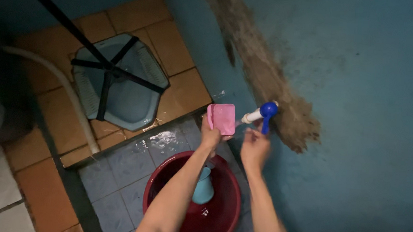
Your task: The person scrubs a dark plastic cup with a toothbrush under a running tap, rinses it, and places it on a wall-mounted rack. They then retrieve a pink plastic container, scrub it with a green sponge, rinse it, and place it on the same rack.
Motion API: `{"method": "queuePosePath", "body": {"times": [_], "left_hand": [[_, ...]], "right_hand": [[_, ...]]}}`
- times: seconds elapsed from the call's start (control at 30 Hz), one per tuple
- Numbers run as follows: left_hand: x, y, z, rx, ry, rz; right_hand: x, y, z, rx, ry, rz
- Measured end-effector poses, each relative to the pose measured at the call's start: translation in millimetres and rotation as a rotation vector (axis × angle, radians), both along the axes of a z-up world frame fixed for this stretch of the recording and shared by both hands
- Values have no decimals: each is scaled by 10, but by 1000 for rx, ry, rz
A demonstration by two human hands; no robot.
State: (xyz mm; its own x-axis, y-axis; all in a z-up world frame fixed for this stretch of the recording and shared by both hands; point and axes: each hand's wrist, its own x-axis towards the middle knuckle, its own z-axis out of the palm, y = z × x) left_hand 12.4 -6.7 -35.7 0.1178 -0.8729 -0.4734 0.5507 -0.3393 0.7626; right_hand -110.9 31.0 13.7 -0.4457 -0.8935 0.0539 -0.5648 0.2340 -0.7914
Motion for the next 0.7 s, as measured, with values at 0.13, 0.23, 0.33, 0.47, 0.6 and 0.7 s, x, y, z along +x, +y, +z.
{"method": "queuePosePath", "body": {"times": [0.13,0.23,0.33,0.47,0.6,0.7], "left_hand": [[14,-39,101,3,-56,-30],[36,-13,354,43,1,-78],[159,24,559,48,-11,-132],[317,108,667,31,-3,-129],[532,199,787,60,22,-97],[705,252,847,6,-8,-92]], "right_hand": [[316,299,691,-389,-281,122],[461,305,930,-300,-230,171],[436,282,913,-147,-27,168],[494,234,644,-508,-251,45],[610,347,764,-554,-84,-136],[720,248,814,-471,-220,15]]}}
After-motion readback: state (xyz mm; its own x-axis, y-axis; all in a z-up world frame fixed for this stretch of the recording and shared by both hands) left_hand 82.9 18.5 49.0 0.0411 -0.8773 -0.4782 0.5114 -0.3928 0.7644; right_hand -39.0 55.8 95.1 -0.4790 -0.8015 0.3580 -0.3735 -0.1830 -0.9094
